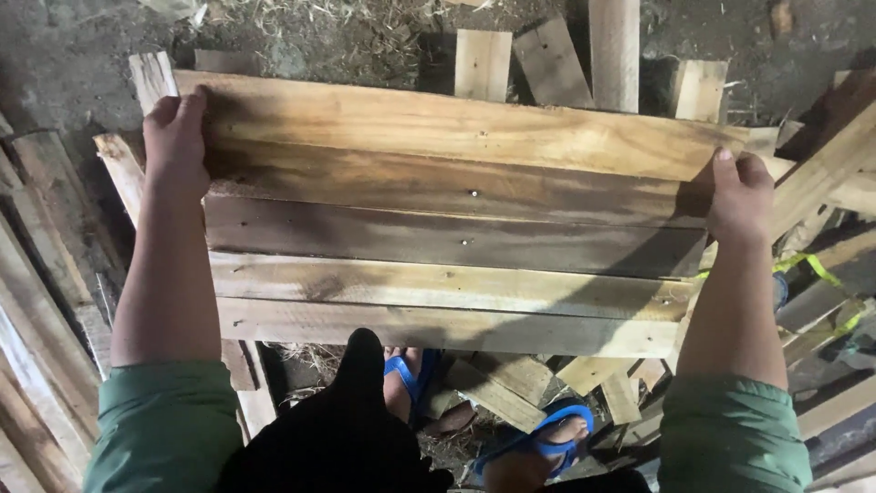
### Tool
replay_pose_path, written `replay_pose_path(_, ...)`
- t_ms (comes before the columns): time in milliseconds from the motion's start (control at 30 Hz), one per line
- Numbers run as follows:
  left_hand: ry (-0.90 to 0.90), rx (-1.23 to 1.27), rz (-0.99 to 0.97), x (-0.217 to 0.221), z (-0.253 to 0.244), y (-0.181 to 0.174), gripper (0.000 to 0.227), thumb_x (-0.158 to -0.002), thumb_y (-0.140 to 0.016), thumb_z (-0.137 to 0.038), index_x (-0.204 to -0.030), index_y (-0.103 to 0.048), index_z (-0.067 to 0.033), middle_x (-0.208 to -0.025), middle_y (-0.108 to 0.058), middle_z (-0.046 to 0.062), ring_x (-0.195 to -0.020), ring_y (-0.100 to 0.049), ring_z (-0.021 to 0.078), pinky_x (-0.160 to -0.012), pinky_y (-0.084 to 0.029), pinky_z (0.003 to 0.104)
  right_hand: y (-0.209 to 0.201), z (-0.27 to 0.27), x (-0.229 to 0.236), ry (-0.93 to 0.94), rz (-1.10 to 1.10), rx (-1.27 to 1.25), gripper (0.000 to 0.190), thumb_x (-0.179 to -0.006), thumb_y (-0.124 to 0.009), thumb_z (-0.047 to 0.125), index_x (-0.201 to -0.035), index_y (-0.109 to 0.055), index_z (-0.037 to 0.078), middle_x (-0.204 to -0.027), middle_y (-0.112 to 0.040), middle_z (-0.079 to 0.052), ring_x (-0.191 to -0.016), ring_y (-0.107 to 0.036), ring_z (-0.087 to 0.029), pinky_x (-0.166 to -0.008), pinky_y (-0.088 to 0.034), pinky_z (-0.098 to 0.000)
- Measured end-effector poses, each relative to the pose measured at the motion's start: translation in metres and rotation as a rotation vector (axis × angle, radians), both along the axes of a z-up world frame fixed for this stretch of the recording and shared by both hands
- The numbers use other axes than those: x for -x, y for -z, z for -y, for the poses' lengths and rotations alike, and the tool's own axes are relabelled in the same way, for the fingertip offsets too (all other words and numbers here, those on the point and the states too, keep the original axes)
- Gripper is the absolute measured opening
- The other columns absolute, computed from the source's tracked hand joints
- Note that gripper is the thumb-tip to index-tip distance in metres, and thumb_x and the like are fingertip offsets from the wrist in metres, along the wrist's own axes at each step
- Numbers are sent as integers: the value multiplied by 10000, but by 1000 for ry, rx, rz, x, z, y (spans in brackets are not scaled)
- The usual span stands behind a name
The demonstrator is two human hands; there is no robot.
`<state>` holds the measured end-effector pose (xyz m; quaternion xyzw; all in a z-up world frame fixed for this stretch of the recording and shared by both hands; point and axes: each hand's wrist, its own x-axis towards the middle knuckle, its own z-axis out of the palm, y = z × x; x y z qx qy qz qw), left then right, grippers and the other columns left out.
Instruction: The person disassembles a wooden pallet on the ground, using a hammer to pull nails and pry planks loose. They lift and reposition the pallet, work nails free one at a time, and set removed boards aside among a pile of scrap wood.
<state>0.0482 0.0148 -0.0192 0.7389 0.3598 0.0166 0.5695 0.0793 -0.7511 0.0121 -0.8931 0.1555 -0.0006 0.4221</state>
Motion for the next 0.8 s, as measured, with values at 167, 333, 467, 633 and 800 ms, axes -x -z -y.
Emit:
replay_pose_path(167, -46, -32, -109, -5, 1, -6, 398, -989, -615, -461, -1205, -686, -133, -1112, -733, 5, -1025, -676, 97, -879, -568, 249, 11, 9, -7, 51, -27, -119, 368, -1160, -576, 354, -1240, -606, -4, -1117, -647, -62, -977, -591, -119, -891, -520, -257)
replay_pose_path(333, -42, 22, -88, -4, 0, -2, 358, -1000, -659, -449, -1157, -705, -131, -1020, -752, -24, -893, -724, 47, -758, -622, 204, 21, 20, -11, 119, -34, -123, 379, -1124, -627, 417, -1186, -651, 44, -1021, -665, 8, -883, -589, -70, -805, -516, -200)
replay_pose_path(467, 83, -119, -8, 1, -5, 6, 304, -1069, -621, -398, -1174, -673, -117, -1086, -726, -18, -954, -669, 52, -818, -577, 227, 6, 8, -10, 175, -90, -102, 391, -1093, -640, 418, -1226, -656, 51, -1026, -683, 17, -905, -623, -55, -838, -541, -180)
replay_pose_path(633, 50, -226, -51, 2, -19, 24, 348, -1061, -687, -432, -1102, -679, -86, -976, -729, -13, -848, -697, 60, -747, -612, 217, 10, 6, -10, 55, 8, -112, 372, -1141, -630, 346, -1259, -632, -7, -1179, -701, -69, -1040, -650, -124, -941, -559, -252)
replay_pose_path(800, 56, -161, -76, -1, -9, 8, 403, -1053, -644, -443, -1198, -644, -68, -1104, -735, 45, -985, -759, 121, -858, -666, 254, 18, 12, -12, 16, 63, -54, 374, -1159, -610, 333, -1242, -614, -32, -1185, -691, -118, -1048, -643, -180, -942, -554, -311)
